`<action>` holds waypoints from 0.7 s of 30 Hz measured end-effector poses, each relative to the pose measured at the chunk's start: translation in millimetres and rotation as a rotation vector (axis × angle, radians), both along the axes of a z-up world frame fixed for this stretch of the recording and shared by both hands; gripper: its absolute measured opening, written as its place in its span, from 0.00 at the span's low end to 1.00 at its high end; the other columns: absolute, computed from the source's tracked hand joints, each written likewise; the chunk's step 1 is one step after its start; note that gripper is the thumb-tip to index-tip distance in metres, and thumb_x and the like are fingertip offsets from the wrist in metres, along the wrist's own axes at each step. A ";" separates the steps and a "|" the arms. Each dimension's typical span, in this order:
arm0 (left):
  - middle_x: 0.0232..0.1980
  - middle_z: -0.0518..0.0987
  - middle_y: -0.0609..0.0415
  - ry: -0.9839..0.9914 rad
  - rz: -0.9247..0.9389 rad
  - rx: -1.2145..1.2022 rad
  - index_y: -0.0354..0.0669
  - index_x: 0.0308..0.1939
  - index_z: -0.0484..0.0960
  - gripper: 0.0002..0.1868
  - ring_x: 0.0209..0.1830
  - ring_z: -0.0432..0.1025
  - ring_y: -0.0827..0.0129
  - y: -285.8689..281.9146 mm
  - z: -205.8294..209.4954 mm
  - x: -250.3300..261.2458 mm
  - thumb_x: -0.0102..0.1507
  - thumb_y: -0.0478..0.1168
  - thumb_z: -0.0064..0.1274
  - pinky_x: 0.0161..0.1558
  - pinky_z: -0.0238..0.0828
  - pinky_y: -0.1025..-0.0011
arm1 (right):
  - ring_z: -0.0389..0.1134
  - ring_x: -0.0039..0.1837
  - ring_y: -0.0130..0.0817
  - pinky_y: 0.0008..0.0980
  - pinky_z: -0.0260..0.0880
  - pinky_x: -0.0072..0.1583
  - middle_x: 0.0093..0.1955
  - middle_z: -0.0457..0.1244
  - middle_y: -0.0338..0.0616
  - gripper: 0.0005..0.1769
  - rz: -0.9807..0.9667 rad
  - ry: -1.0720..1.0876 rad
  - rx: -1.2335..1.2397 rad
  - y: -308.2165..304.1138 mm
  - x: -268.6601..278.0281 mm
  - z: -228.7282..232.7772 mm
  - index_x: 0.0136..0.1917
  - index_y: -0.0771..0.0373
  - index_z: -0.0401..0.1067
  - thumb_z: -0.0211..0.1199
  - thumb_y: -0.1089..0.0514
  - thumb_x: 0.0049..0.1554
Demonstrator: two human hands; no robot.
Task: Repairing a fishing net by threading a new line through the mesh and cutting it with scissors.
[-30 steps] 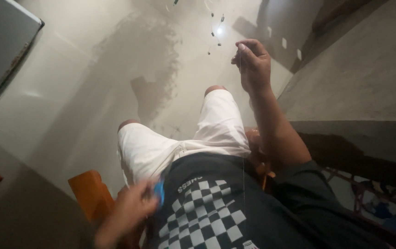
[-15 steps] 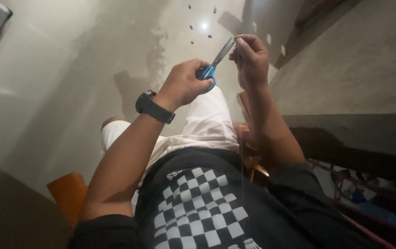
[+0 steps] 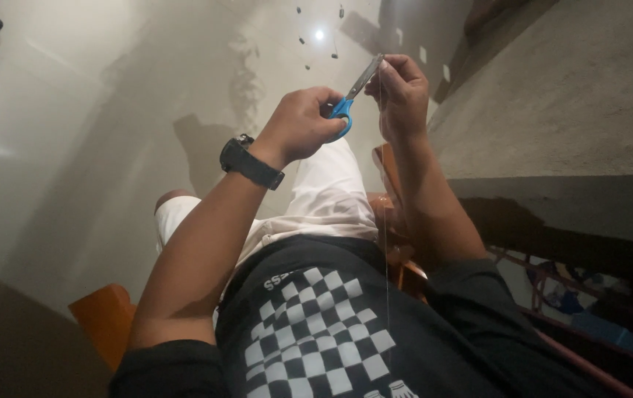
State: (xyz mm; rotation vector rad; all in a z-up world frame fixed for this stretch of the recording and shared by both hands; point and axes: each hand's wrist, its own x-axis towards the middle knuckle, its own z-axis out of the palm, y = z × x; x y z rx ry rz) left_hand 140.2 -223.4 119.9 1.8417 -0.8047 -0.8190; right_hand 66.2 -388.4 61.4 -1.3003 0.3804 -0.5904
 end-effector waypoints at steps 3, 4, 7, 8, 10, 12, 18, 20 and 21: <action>0.30 0.77 0.60 0.044 -0.005 0.002 0.45 0.36 0.78 0.14 0.28 0.70 0.75 -0.7 5.7 -0.3 0.48 0.41 0.46 0.31 0.67 0.76 | 0.59 0.31 0.29 0.26 0.63 0.38 0.30 0.60 0.41 0.03 -0.034 0.014 0.032 -0.4 -0.9 0.6 0.39 0.62 0.65 0.52 0.61 0.52; 0.28 0.77 0.61 0.041 -0.003 0.008 0.45 0.36 0.78 0.13 0.26 0.68 0.76 -1.1 6.4 -0.2 0.49 0.40 0.46 0.29 0.65 0.77 | 0.60 0.32 0.29 0.26 0.64 0.38 0.31 0.60 0.41 0.03 -0.033 0.021 0.024 -0.4 -1.4 1.4 0.39 0.62 0.65 0.52 0.61 0.53; 0.26 0.76 0.61 0.050 -0.005 0.013 0.46 0.35 0.79 0.12 0.24 0.67 0.77 -2.0 6.9 0.0 0.49 0.40 0.46 0.27 0.64 0.78 | 0.60 0.32 0.28 0.26 0.64 0.39 0.31 0.60 0.40 0.03 -0.033 0.026 0.008 0.8 -2.4 3.9 0.38 0.61 0.65 0.51 0.61 0.53; 0.25 0.76 0.61 0.063 -0.009 0.012 0.46 0.35 0.79 0.11 0.23 0.67 0.78 -2.3 6.9 0.0 0.49 0.39 0.46 0.27 0.64 0.78 | 0.59 0.32 0.27 0.26 0.64 0.39 0.31 0.59 0.40 0.03 -0.034 0.026 0.002 1.4 -2.6 4.7 0.38 0.61 0.65 0.51 0.62 0.53; 0.24 0.75 0.62 0.045 -0.018 0.026 0.47 0.33 0.79 0.11 0.23 0.66 0.78 -3.5 6.6 1.4 0.49 0.39 0.46 0.27 0.63 0.78 | 0.59 0.33 0.28 0.26 0.64 0.40 0.32 0.59 0.40 0.03 -0.012 0.013 0.000 -1.0 -3.6 2.2 0.38 0.61 0.65 0.51 0.62 0.54; 0.23 0.74 0.63 0.028 -0.025 0.041 0.47 0.31 0.79 0.10 0.22 0.65 0.78 -3.8 9.4 3.2 0.48 0.39 0.46 0.27 0.62 0.78 | 0.59 0.34 0.28 0.27 0.65 0.40 0.32 0.59 0.40 0.03 0.011 0.002 -0.002 -1.7 -4.6 1.8 0.39 0.61 0.65 0.50 0.63 0.54; 0.24 0.76 0.58 -0.048 -0.098 0.074 0.42 0.28 0.79 0.10 0.21 0.66 0.75 -5.1 15.0 11.1 0.47 0.39 0.45 0.24 0.62 0.76 | 0.59 0.31 0.28 0.26 0.66 0.38 0.30 0.58 0.40 0.03 -0.026 0.026 -0.019 -1.7 -5.8 1.9 0.38 0.62 0.66 0.54 0.61 0.52; 0.20 0.73 0.60 -0.036 -0.091 0.164 0.45 0.24 0.78 0.08 0.19 0.64 0.76 -4.2 23.0 11.9 0.46 0.39 0.44 0.22 0.59 0.76 | 0.61 0.33 0.27 0.25 0.67 0.39 0.31 0.60 0.40 0.04 -0.027 0.046 -0.027 -0.3 -7.7 4.2 0.39 0.63 0.67 0.56 0.60 0.52; 0.20 0.73 0.60 -0.037 -0.089 0.166 0.45 0.24 0.78 0.08 0.19 0.64 0.76 -1.1 17.7 12.1 0.46 0.39 0.44 0.22 0.59 0.76 | 0.61 0.33 0.27 0.25 0.67 0.39 0.31 0.60 0.40 0.04 -0.025 0.045 -0.024 -0.2 -8.4 4.6 0.39 0.63 0.67 0.56 0.60 0.52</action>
